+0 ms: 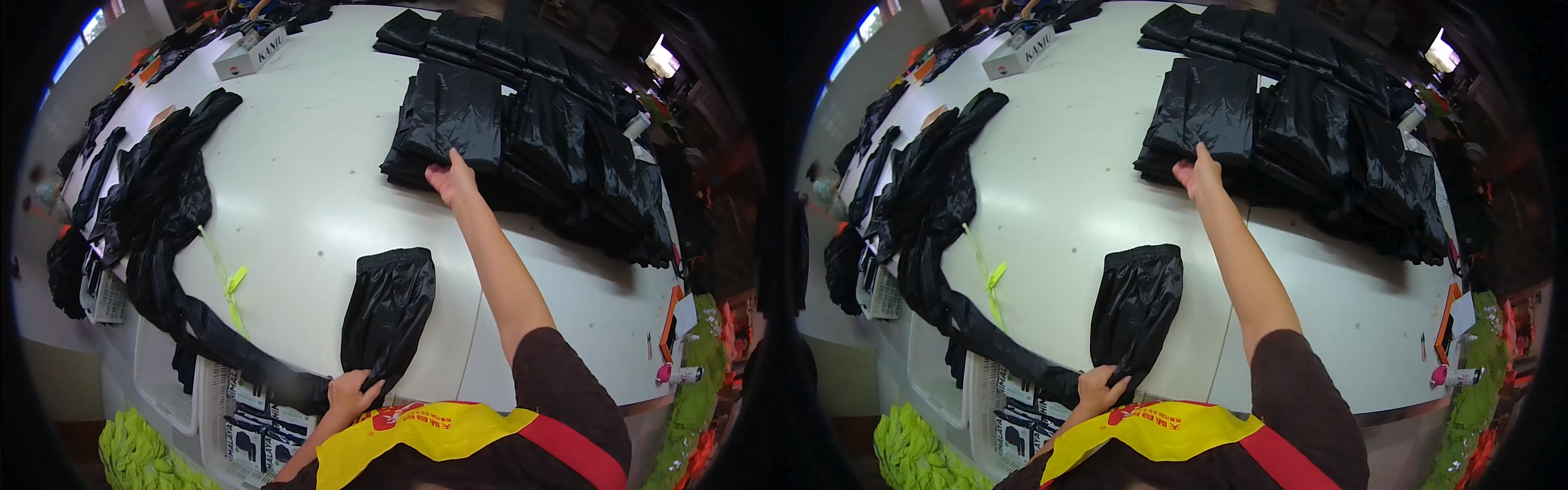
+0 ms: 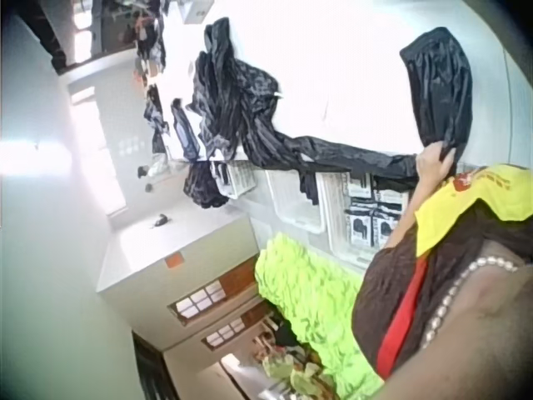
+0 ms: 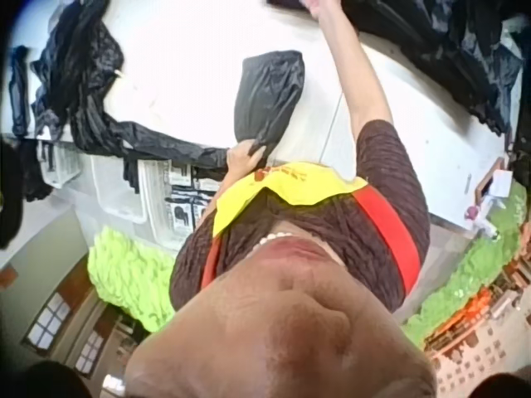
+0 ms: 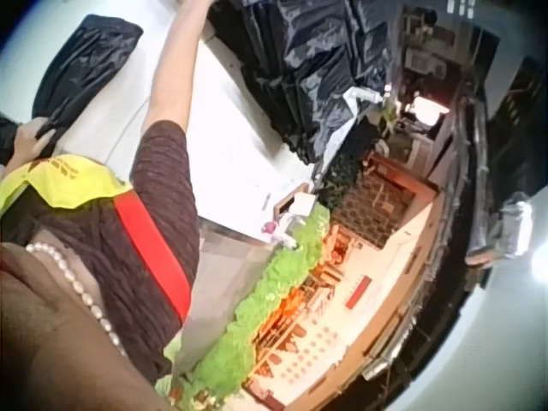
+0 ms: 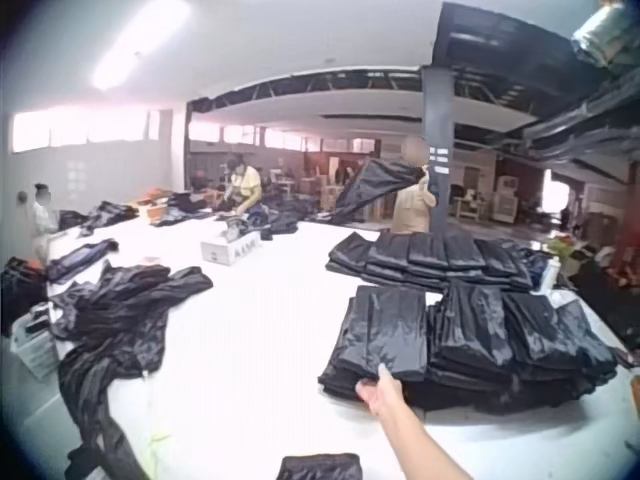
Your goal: The person folds black trousers on a white table. They lay each pair flat, fold the legs together, fold the garment in half or thirds, and place the folded item into a white basket. The process repeats for multiple pairs.
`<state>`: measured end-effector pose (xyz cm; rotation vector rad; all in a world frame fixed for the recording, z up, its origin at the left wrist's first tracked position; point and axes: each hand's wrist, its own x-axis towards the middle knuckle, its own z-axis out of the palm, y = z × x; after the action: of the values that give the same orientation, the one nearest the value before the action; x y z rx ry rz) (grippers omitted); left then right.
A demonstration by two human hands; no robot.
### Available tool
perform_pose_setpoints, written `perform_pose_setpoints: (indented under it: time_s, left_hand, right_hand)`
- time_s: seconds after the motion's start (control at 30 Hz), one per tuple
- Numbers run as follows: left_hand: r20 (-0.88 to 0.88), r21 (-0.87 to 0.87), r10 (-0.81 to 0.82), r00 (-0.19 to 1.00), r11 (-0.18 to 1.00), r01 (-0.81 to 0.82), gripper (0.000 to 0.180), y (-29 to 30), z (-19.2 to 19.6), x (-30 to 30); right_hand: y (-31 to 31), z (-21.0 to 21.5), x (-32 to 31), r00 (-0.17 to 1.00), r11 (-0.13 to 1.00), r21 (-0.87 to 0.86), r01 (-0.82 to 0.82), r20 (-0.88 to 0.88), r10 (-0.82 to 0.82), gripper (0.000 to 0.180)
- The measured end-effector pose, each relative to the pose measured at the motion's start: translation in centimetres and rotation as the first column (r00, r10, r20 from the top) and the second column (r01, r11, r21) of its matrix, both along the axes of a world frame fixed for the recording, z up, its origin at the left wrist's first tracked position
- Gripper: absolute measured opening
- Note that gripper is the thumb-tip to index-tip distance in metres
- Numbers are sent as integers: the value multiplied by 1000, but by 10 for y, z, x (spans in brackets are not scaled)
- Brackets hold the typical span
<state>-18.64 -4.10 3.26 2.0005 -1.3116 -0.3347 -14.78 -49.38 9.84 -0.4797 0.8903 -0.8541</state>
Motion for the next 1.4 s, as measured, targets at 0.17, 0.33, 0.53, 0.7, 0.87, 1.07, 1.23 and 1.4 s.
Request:
perform_pose_setpoints:
  time_s: [0.17, 0.33, 0.53, 0.7, 0.87, 1.07, 1.23, 1.4]
  left_hand:
    - [-13, 54, -52, 999, 997, 53, 27, -4, -4, 6]
    - [-55, 142, -76, 996, 986, 83, 23, -3, -2, 11]
    - [-337, 113, -331, 881, 915, 387, 25, 49, -110, 23]
    - [-319, 49, -390, 864, 904, 426, 27, 50, -120, 21]
    - [-434, 77, -359, 826, 899, 431, 27, 46, -106, 21]
    - [-251, 39, -381, 890, 915, 402, 24, 49, -116, 21]
    - [-94, 34, -306, 947, 950, 311, 22, 37, -99, 17]
    - [-192, -69, -145, 971, 989, 134, 26, 16, -60, 12]
  right_hand:
    - [1, 55, -28, 804, 741, -388, -548, -490, 338, 63]
    - [-51, 91, 21, 287, 72, -549, -833, -539, -792, 76]
    - [-195, -11, 38, -152, 523, -56, -850, -926, -347, 84]
    - [-237, -22, 52, -217, 485, 54, -873, -933, -286, 90]
    - [-226, 6, 69, -113, 447, -87, -890, -908, -402, 95]
    - [-219, 10, 50, -172, 507, -98, -856, -871, -460, 85]
    - [-112, 55, 4, 320, 130, -437, -890, -802, -505, 81]
    - [-42, 31, -37, 49, 55, -119, -991, -728, -684, 80]
